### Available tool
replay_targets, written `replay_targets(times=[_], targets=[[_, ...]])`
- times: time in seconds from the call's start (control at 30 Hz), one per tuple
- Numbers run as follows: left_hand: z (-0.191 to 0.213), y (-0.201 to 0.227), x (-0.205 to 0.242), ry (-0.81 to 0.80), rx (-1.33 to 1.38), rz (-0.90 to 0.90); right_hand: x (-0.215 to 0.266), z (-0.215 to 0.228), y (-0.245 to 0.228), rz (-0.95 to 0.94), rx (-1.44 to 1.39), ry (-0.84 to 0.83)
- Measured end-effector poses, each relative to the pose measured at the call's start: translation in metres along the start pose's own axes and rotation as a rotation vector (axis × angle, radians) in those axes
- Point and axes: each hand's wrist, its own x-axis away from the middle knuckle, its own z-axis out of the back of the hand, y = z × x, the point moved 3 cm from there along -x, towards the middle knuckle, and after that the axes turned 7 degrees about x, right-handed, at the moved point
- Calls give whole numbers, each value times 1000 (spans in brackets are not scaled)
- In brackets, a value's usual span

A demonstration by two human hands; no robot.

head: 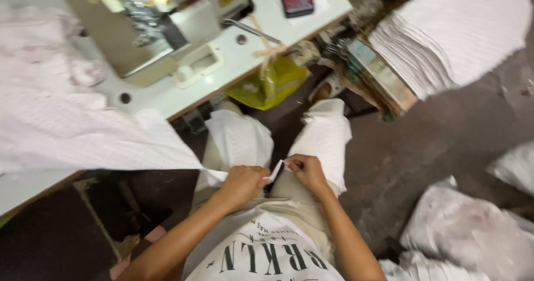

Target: Organizing and stacking sewn white fabric pieces at a sewing workstation.

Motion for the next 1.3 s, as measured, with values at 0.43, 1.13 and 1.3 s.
replay_targets(times=[0.43, 1.13, 1.3], targets=[[190, -34, 36, -66, -309, 274, 75, 177, -89, 371, -725, -55], [13, -38, -21, 33, -166, -24, 93, 88, 184, -380, -1, 753], [10, -21, -2, -51, -100, 10, 87, 80, 88, -555, 191, 349]])
